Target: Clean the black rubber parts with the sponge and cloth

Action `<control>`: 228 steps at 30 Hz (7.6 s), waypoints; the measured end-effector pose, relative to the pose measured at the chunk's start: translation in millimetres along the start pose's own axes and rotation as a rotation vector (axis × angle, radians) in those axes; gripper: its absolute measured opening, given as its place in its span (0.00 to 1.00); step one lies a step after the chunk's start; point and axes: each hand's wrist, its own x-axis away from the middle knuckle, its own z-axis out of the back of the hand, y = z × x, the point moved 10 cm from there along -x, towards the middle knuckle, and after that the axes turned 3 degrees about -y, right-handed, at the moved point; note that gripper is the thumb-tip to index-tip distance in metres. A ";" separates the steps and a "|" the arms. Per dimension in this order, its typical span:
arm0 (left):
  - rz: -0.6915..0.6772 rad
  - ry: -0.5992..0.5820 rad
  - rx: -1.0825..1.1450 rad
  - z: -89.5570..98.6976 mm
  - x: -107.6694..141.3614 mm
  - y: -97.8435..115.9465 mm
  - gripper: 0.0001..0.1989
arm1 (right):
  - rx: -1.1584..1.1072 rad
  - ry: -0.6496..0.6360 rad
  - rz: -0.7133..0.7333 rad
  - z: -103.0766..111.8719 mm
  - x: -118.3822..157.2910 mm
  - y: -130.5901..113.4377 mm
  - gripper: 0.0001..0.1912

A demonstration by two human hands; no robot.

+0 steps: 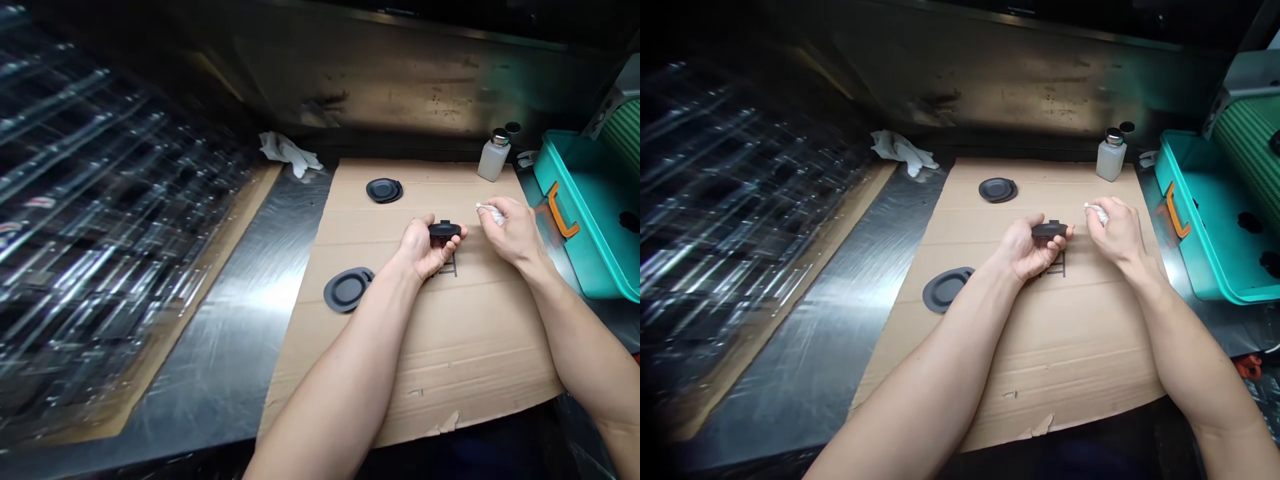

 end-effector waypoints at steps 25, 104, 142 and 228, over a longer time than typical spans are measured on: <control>-0.219 -0.243 -0.092 -13.4 -15.8 -1.8 0.19 | 0.608 -0.310 -0.148 30.7 -171.9 61.6 0.13; -0.623 -0.045 -0.424 -0.2 -22.7 11.7 0.24 | 0.067 -0.054 0.161 -30.4 18.1 -23.1 0.11; -0.361 -0.134 -0.100 -5.7 -12.6 14.8 0.27 | -0.067 0.074 -0.029 5.6 13.3 2.6 0.08; -0.446 -0.250 0.059 -9.3 -21.8 9.6 0.19 | -0.004 -0.237 -0.268 -40.4 23.2 -17.5 0.15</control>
